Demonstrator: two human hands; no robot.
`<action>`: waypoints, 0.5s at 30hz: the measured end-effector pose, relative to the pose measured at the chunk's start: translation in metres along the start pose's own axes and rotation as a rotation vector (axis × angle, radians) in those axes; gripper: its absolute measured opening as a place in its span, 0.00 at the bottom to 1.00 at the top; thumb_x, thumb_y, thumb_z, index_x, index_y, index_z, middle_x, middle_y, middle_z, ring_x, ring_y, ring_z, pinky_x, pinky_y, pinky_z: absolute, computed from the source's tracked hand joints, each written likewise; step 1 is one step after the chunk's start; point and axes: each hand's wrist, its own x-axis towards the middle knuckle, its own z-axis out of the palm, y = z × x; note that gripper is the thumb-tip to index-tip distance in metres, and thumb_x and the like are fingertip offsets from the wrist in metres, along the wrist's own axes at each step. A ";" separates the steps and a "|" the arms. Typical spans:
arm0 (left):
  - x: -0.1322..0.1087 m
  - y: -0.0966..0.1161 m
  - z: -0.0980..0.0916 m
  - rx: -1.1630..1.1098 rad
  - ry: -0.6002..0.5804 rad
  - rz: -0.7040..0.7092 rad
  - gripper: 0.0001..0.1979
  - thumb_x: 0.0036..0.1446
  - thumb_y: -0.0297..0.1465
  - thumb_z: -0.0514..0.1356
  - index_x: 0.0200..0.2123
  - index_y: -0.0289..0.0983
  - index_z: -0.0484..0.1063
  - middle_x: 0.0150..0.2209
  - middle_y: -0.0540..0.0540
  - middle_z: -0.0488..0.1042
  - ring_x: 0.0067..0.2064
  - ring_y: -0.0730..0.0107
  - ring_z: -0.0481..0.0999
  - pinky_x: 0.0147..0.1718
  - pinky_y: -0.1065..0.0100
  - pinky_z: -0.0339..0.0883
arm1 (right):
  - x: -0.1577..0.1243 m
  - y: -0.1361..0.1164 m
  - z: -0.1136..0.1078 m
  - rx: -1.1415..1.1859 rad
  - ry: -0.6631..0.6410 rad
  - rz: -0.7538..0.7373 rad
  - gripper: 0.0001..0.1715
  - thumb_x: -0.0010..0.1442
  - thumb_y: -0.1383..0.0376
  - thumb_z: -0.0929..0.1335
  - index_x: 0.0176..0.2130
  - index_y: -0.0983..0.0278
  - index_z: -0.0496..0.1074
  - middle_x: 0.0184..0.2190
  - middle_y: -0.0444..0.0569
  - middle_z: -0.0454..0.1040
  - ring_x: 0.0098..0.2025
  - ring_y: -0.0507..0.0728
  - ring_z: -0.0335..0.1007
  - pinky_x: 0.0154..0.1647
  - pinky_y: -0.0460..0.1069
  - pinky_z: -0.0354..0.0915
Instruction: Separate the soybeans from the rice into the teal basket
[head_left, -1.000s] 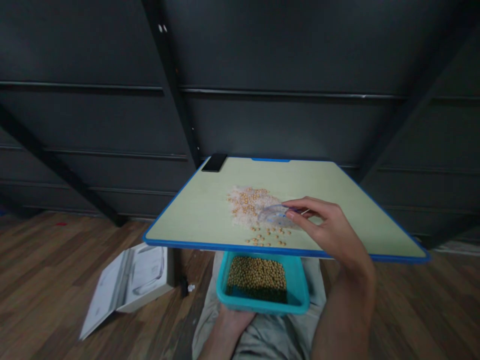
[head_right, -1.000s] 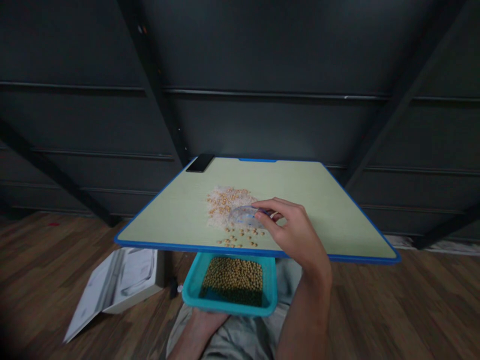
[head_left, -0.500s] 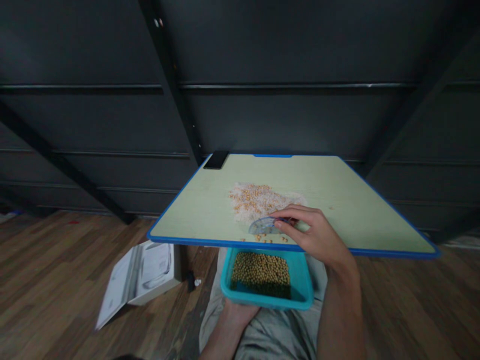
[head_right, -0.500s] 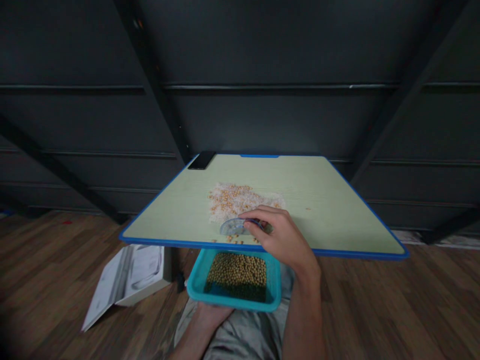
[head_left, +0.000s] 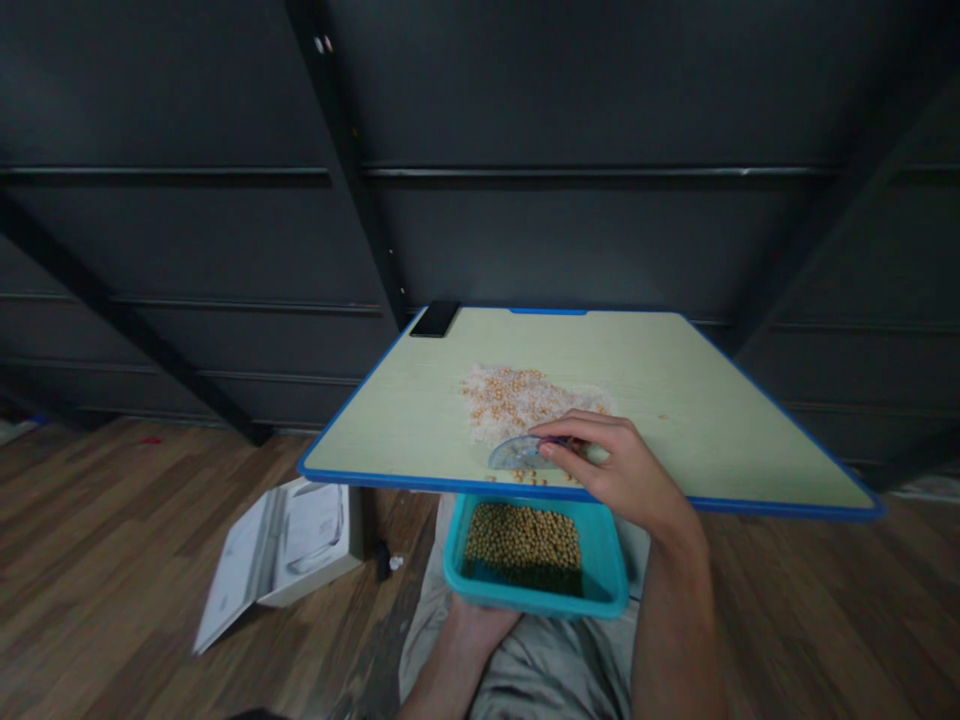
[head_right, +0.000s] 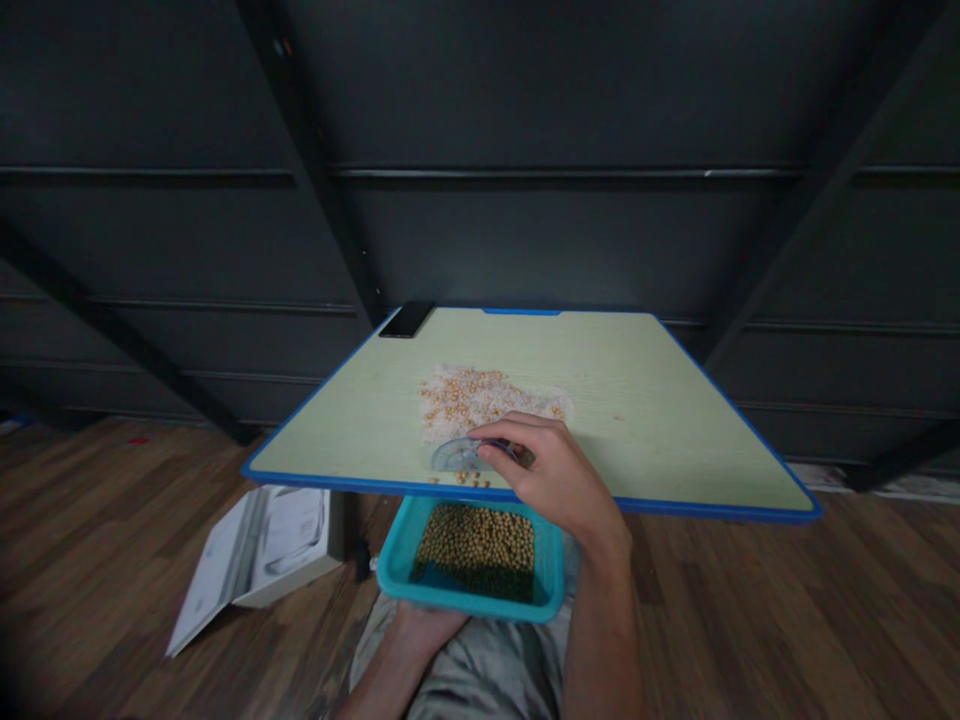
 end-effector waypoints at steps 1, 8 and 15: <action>0.000 -0.004 -0.002 -0.107 -0.029 -0.020 0.35 0.63 0.49 0.32 0.55 0.49 0.73 0.59 0.53 0.78 0.62 0.51 0.73 0.63 0.43 0.62 | 0.000 0.000 0.001 0.001 -0.005 -0.001 0.12 0.64 0.68 0.70 0.45 0.56 0.80 0.43 0.45 0.82 0.45 0.56 0.77 0.50 0.52 0.69; 0.009 -0.022 -0.006 -1.018 -0.294 -0.182 0.19 0.66 0.43 0.49 0.50 0.55 0.77 0.56 0.61 0.80 0.64 0.60 0.70 0.66 0.53 0.60 | 0.002 0.001 0.003 0.008 -0.025 -0.003 0.11 0.64 0.68 0.70 0.45 0.57 0.80 0.43 0.45 0.82 0.45 0.56 0.77 0.49 0.52 0.69; 0.006 -0.024 -0.007 -1.144 -0.322 -0.176 0.16 0.64 0.42 0.53 0.48 0.50 0.79 0.51 0.56 0.83 0.60 0.60 0.74 0.67 0.56 0.57 | 0.004 -0.001 0.006 0.016 -0.048 0.016 0.12 0.63 0.68 0.70 0.46 0.57 0.80 0.42 0.44 0.82 0.44 0.56 0.78 0.48 0.52 0.70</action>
